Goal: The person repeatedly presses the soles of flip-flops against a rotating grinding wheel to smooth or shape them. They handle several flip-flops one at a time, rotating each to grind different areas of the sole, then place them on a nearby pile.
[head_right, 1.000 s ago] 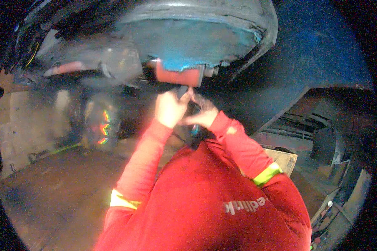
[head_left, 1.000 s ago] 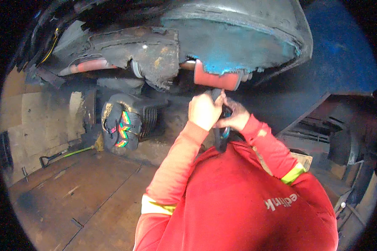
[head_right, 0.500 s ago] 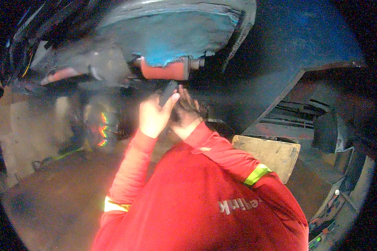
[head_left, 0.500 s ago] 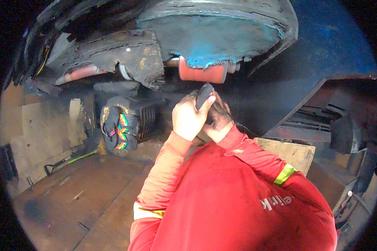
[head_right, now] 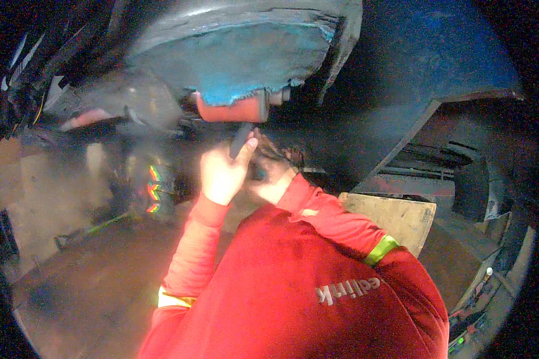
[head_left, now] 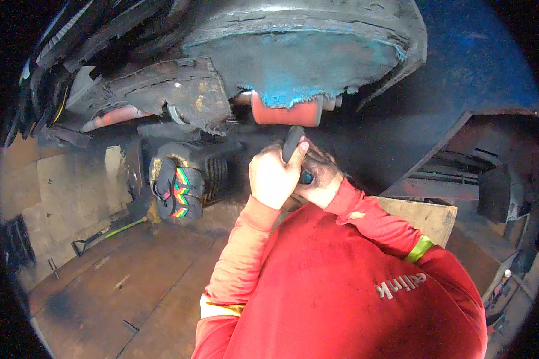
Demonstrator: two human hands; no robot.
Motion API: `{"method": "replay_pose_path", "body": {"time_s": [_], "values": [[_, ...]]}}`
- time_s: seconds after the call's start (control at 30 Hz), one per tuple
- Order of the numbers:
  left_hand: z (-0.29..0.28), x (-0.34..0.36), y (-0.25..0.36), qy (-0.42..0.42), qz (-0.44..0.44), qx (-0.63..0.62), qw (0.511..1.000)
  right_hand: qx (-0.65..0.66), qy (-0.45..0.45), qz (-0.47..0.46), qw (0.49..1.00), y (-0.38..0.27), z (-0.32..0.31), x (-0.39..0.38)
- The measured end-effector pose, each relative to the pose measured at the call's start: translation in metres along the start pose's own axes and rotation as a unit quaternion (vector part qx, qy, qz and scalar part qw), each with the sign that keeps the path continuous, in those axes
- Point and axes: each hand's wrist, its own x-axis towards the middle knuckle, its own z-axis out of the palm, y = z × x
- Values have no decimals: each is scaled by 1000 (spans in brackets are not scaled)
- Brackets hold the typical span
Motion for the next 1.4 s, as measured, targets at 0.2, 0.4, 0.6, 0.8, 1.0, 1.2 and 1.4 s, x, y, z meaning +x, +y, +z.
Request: {"method": "replay_pose_path", "body": {"time_s": [0.2,0.4,0.6,0.8,1.0,1.2,1.4], "values": [[0,14,1,-38,-37,-28,998,163,-158,160,961,-14,-21,7],[5,15,8,-33,-67,-22,997,43,-131,92,986,-14,-32,14],[-8,-10,4,-27,-25,-182,983,-262,12,65,963,-20,9,-12],[-15,5,4,3,70,-2,998,-124,5,35,992,-21,8,-6],[-8,14,5,-41,21,61,997,-38,-85,91,992,-11,6,-2],[-4,14,11,-33,14,55,998,-79,-140,119,980,-4,-4,-2],[-13,5,20,-27,4,20,999,-116,-94,88,985,-14,-9,-6]]}}
